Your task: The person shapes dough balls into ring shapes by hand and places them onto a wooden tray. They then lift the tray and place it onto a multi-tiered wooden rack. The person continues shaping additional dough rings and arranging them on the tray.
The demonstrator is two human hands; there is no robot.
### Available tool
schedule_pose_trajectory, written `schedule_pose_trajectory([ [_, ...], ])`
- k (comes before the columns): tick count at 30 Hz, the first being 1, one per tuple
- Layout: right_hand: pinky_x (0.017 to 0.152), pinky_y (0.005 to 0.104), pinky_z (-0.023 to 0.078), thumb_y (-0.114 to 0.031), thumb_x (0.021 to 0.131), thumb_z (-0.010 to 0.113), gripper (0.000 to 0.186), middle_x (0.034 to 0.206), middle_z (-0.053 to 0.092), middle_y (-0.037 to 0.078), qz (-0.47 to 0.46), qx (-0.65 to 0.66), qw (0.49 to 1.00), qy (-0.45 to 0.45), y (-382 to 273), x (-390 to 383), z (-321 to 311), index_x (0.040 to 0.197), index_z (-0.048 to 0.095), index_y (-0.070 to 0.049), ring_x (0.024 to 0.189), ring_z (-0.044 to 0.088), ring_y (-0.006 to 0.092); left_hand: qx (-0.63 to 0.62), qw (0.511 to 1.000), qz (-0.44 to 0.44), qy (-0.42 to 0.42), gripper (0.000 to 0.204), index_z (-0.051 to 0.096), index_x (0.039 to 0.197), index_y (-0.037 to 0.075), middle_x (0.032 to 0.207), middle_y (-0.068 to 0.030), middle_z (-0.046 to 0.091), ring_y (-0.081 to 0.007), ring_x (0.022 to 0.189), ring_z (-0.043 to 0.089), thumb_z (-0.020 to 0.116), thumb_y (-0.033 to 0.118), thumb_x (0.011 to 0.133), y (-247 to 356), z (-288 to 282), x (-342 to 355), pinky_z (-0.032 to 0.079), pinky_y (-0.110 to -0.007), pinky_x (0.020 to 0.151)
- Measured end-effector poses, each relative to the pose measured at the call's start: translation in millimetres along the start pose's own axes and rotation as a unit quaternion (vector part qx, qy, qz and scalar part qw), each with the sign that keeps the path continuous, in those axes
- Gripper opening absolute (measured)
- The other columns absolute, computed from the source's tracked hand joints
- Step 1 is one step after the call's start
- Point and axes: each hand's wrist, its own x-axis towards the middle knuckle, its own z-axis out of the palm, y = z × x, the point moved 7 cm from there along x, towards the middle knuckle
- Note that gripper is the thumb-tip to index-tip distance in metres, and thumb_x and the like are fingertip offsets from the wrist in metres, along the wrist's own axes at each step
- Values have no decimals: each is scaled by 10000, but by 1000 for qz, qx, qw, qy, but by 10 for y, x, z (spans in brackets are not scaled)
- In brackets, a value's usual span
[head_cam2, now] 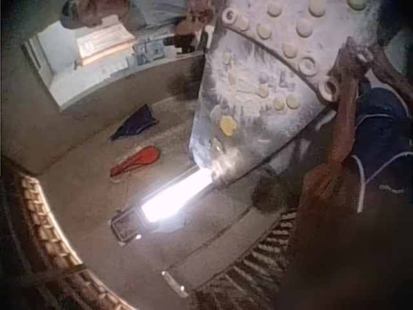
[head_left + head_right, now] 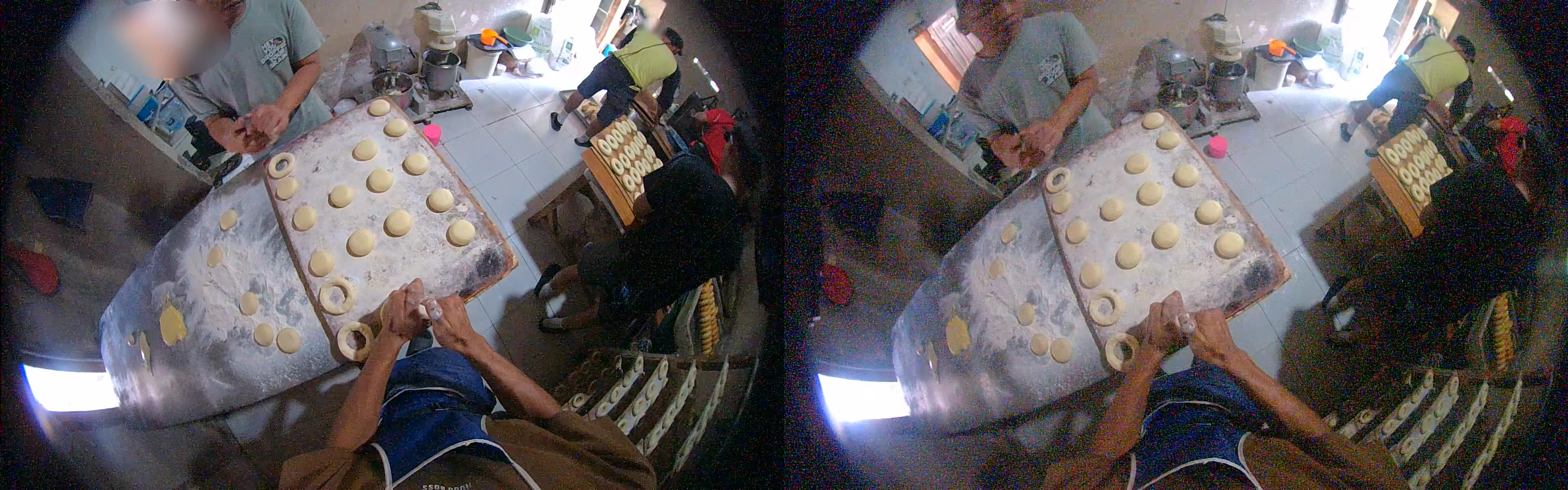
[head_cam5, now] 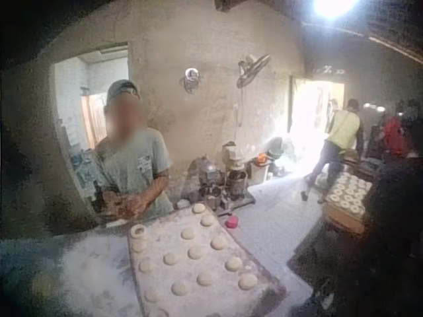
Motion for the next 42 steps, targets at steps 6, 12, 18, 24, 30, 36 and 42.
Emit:
schedule_pose_trajectory([
  [6,550,412,412,-474,888,430,542,639,546,168,42,156,986,38,-17,-112,-269,735,567,27,573,544,261,113,986,125,-12,337,516,1110,-28,885,-223,570,-377,732,543,529,140,817,58,105,-70,448,-455,636],
  [12,737,397,451,-173,735,678,264,828,604,153,226,62,970,70,317,-95,-539,879,572,21,822,591,257,44,959,-267,-82,237,530,920,-30,936,-275,563,-423,823,534,465,194,876,-172,241,397,438,-484,675],
  [18,833,482,412,-179,758,674,603,1111,474,296,105,-160,977,99,345,-195,-779,1227,383,64,1007,487,439,194,959,-125,-162,255,568,1001,33,930,-189,577,-375,891,553,522,247,869,-227,251,456,446,-464,784],
  [24,740,500,411,-134,828,543,276,901,526,275,24,-266,944,193,742,580,-904,1043,511,35,830,511,436,186,967,-46,-171,300,614,969,66,918,-130,565,-314,887,550,647,296,780,-171,358,416,455,-424,782],
  [30,633,418,426,-238,701,710,306,740,548,204,82,-197,972,97,1060,886,-905,759,543,11,706,529,298,196,973,-67,-100,328,598,1028,90,1001,-117,519,-307,991,499,659,271,761,80,-169,172,407,-421,854],
  [36,639,360,490,-115,620,778,385,829,646,129,64,-9,998,-18,-93,992,-150,941,585,-27,729,618,212,142,971,-189,31,206,610,944,65,993,-122,549,-307,992,522,637,215,806,-348,-1322,-902,396,-421,881],
  [42,645,404,458,-124,656,687,270,793,589,194,-130,10,970,-207,-1361,1277,1998,863,560,-8,740,578,369,161,947,-230,156,141,615,906,50,927,-126,576,-309,942,543,626,163,822,-477,-2282,-1474,424,-419,830],
])
